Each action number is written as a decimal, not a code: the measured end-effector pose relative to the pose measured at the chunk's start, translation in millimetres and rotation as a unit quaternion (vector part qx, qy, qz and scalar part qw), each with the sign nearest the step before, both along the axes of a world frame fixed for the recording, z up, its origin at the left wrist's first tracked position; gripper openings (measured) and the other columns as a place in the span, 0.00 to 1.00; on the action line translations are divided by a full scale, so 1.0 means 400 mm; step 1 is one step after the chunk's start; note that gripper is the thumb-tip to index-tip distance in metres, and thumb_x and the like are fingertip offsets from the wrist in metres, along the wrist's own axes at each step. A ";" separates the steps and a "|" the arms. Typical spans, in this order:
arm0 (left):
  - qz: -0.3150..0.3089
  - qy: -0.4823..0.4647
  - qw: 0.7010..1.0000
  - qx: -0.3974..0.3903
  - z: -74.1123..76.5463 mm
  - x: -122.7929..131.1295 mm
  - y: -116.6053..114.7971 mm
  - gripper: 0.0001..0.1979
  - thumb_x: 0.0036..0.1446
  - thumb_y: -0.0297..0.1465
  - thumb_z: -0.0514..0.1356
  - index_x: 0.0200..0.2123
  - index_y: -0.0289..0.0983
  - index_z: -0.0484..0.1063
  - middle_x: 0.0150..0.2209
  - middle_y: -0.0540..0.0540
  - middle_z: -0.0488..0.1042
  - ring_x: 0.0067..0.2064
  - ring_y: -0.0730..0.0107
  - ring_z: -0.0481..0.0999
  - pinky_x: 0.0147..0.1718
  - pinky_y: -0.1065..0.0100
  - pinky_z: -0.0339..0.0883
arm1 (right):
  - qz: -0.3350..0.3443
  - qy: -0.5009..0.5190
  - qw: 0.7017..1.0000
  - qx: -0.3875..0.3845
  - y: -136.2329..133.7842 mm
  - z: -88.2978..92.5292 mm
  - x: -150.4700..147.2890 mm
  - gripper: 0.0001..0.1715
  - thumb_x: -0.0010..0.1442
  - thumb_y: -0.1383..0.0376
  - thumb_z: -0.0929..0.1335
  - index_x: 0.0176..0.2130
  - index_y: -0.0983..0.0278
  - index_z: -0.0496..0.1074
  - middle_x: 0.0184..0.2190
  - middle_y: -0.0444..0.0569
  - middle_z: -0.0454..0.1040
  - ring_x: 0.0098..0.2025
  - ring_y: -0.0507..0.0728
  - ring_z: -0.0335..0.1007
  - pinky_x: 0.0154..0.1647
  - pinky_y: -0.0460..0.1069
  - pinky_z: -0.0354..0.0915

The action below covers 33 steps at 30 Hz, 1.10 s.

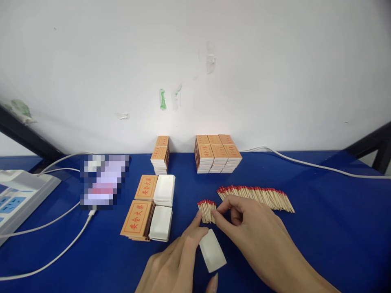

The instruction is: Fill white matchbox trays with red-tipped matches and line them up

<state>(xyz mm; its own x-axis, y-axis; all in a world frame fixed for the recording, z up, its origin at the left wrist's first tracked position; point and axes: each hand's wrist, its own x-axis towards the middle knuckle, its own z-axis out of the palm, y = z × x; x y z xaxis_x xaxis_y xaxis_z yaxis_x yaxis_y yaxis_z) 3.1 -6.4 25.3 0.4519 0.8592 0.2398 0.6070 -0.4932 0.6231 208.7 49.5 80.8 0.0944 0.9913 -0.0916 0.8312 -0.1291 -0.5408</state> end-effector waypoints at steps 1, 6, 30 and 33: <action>-0.002 0.004 1.000 -0.001 0.006 -0.001 0.001 0.41 0.59 0.26 0.62 0.73 0.50 0.54 0.79 0.43 0.61 0.64 0.45 0.82 0.48 0.53 0.89 | 0.001 0.001 1.000 0.003 0.000 -0.002 0.000 0.20 0.66 0.51 0.72 0.26 0.55 0.76 0.18 0.39 0.65 0.22 0.53 0.63 0.25 0.49 0.54; -0.011 0.015 1.000 -0.003 0.036 -0.005 0.004 0.39 0.60 0.25 0.61 0.71 0.49 0.54 0.78 0.39 0.62 0.65 0.47 0.82 0.49 0.55 0.88 | -0.001 0.009 1.000 0.016 0.000 -0.007 0.003 0.19 0.66 0.53 0.72 0.25 0.56 0.76 0.17 0.39 0.64 0.21 0.53 0.62 0.24 0.49 0.54; 0.019 -0.059 0.996 -0.056 -0.032 0.033 0.071 0.23 0.79 0.39 0.59 0.72 0.43 0.67 0.57 0.39 0.83 0.48 0.62 0.88 0.46 0.55 0.87 | -0.018 -0.196 0.963 0.185 -0.001 -0.038 0.034 0.08 0.66 0.58 0.72 0.36 0.51 0.83 0.23 0.40 0.80 0.22 0.61 0.76 0.23 0.49 0.48; 0.018 -0.066 0.996 -0.062 -0.047 0.037 0.079 0.23 0.78 0.37 0.62 0.71 0.44 0.67 0.58 0.39 0.82 0.47 0.63 0.88 0.46 0.57 0.87 | -0.005 -0.216 0.958 0.186 -0.003 -0.045 0.032 0.09 0.68 0.59 0.71 0.37 0.51 0.83 0.26 0.40 0.83 0.24 0.62 0.78 0.24 0.49 0.49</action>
<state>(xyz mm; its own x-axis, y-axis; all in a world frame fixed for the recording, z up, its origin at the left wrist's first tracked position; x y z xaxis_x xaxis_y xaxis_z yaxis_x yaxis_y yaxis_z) 18.1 25.4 6.5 0.3920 0.9008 0.1868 0.5317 -0.3875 0.7531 221.5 48.3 62.8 0.0538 0.9464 0.3184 0.9877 -0.0035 -0.1565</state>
